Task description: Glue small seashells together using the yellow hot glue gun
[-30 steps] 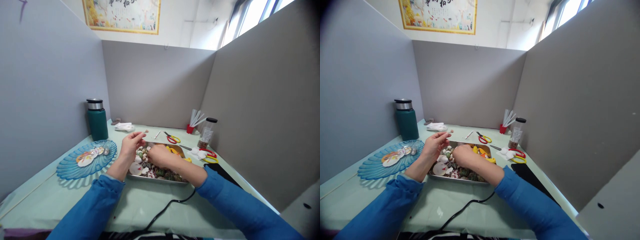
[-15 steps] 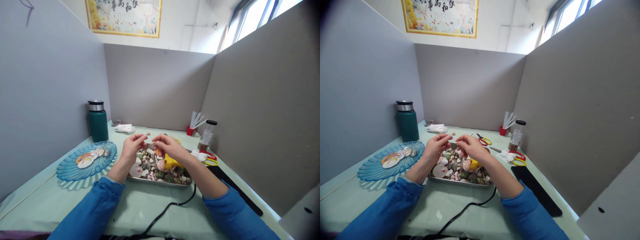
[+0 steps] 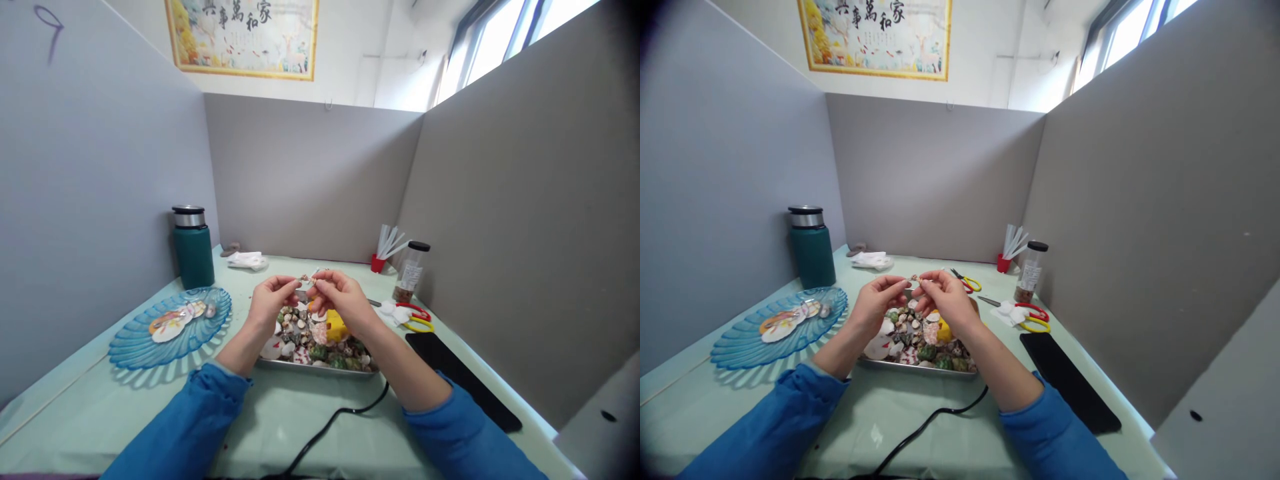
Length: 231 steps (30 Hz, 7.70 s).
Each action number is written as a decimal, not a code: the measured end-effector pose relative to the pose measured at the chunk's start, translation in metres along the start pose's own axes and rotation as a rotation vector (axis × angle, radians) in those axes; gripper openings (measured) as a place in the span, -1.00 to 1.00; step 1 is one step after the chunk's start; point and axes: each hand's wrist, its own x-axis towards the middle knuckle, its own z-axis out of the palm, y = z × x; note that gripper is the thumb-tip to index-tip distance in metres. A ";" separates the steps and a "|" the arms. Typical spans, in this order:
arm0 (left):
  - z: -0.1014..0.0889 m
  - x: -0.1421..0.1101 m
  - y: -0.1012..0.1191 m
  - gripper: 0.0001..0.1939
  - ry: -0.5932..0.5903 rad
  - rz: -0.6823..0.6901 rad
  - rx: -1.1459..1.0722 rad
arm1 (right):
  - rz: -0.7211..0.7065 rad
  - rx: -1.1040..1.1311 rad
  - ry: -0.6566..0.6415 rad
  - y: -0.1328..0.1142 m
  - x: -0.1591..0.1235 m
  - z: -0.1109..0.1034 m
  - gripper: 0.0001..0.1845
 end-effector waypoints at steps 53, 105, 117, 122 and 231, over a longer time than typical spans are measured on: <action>0.004 -0.003 -0.004 -0.78 -0.147 -0.100 -0.200 | -0.768 -1.004 0.407 0.004 -0.006 0.005 -0.78; 0.004 -0.007 0.004 -0.63 -0.190 0.079 0.012 | -0.012 -0.260 0.125 0.010 -0.001 0.006 -0.73; 0.001 -0.004 0.000 -0.65 -0.235 -0.021 -0.111 | -0.402 -0.627 0.285 0.014 -0.003 0.003 -0.80; 0.002 -0.006 0.001 -0.65 -0.240 -0.013 -0.094 | -0.389 -0.615 0.271 0.017 -0.001 0.002 -0.81; -0.004 0.003 -0.012 -0.63 -0.232 -0.121 0.115 | -0.392 -0.756 0.183 0.041 0.006 -0.005 -0.85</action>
